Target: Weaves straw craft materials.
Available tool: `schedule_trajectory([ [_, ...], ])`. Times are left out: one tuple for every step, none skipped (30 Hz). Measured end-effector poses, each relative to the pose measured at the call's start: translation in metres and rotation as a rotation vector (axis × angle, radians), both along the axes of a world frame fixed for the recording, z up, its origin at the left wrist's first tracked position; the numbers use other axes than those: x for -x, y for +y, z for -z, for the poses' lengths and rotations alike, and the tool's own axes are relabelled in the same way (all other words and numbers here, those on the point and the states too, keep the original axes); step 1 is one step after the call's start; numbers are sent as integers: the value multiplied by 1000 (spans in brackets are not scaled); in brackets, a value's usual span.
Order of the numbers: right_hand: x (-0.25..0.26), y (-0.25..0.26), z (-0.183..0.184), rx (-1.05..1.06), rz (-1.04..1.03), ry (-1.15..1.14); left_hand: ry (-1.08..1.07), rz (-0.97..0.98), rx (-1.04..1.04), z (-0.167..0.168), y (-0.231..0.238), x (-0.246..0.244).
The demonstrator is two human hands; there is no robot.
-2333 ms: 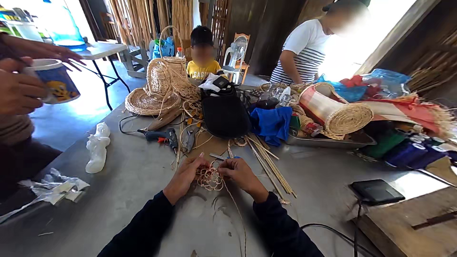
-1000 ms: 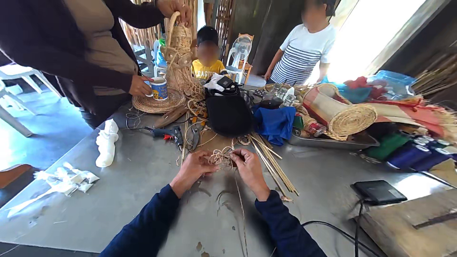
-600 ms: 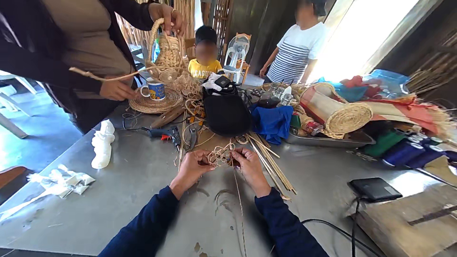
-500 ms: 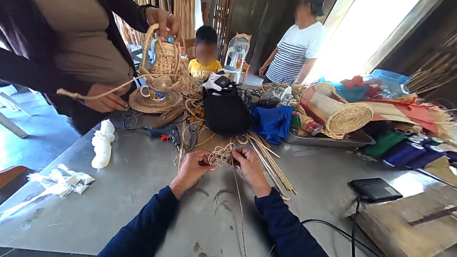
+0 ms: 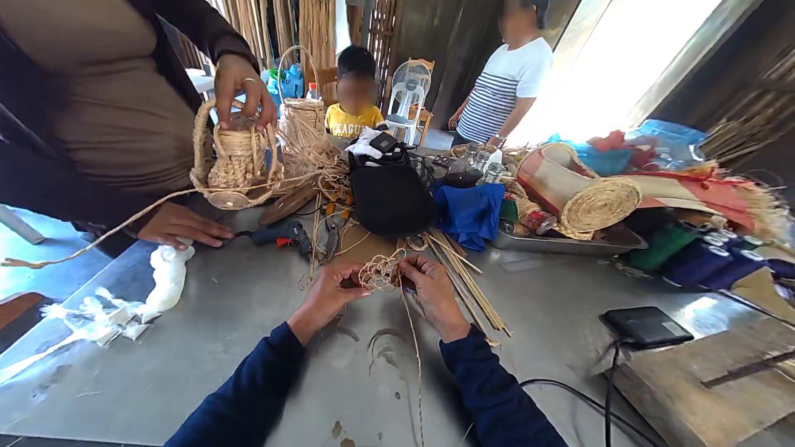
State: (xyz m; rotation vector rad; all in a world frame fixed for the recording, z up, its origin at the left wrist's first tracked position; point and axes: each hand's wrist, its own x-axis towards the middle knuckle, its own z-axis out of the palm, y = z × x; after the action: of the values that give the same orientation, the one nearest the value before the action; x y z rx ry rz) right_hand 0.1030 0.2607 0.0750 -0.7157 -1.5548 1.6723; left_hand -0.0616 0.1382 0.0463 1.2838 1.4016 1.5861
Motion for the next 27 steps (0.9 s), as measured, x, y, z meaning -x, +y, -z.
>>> schedule_trajectory([
  [0, 0, 1, -19, -1, -4, 1, 5, 12, 0, 0, -1],
  [0, 0, 2, -45, -5, -12, 2, 7, 25, -1, 0, -1],
  [1, 1, 3, -76, -12, -28, -4, 7, 42, -2, -1, -3],
  [1, 1, 5, -108, -22, -51, -12, 10, 63, -5, -1, -4],
  [1, 0, 5, -136, -34, -77, -28, 16, 83, -7, -2, -4],
  [1, 0, 6, -160, -45, -99, -62, 28, 102, -10, -3, -4],
  [2, -1, 6, -181, -52, -118, -106, 30, 121, -12, -3, -3],
  [2, -2, 7, -197, -57, -132, -147, 19, 139, -13, -3, -2],
  [3, -3, 7, -211, -64, -148, -190, 8, 153, -14, -4, -1],
  [3, -4, 7, -229, -69, -163, -225, -13, 152, -13, -4, 0],
  [3, -4, 8, -247, -73, -175, -244, -35, 138, -13, -4, 0],
  [4, -5, 9, -259, -78, -188, -239, -52, 115, -13, -3, 1],
  [5, -6, 10, -268, -89, -198, -212, -69, 94, -12, -3, 1],
  [5, -6, 11, -277, -101, -203, -170, -84, 81, -12, -3, 1],
  [6, -7, 13, -289, -111, -206, -115, -97, 76, -12, -3, 0],
  [6, -7, 13, -302, -118, -213, -53, -107, 74, -13, -3, -1],
  [7, -8, 14, -311, -124, -218, -3, -118, 75, -15, -3, -3],
  [7, -8, 15, -313, -124, -221, 28, -138, 74, -15, -3, -4],
  [8, -9, 15, -307, -120, -219, 38, -176, 72, -15, -3, -6],
  [8, -9, 15, -299, -112, -214, 45, -237, 61, -14, -2, -8],
  [8, -9, 16, -295, -99, -207, 76, -314, 47, -14, -3, -10],
  [9, -8, 16, -293, -80, -199, 144, -392, 30, -14, -3, -10],
  [9, -7, 16, -290, -60, -196, 223, -454, 8, -14, -4, -10],
  [8, -6, 15, -285, -42, -203, 284, -489, -13, -13, -5, -10],
  [7, -5, 14, -273, -23, -212, 310, -488, -13, -14, -5, -11],
  [6, -3, 13, -259, -7, -223, 293, -435, 27, -17, -6, -13],
  [5, -1, 13, -250, 4, -231, 258, -338, 95, -22, -7, -15],
])
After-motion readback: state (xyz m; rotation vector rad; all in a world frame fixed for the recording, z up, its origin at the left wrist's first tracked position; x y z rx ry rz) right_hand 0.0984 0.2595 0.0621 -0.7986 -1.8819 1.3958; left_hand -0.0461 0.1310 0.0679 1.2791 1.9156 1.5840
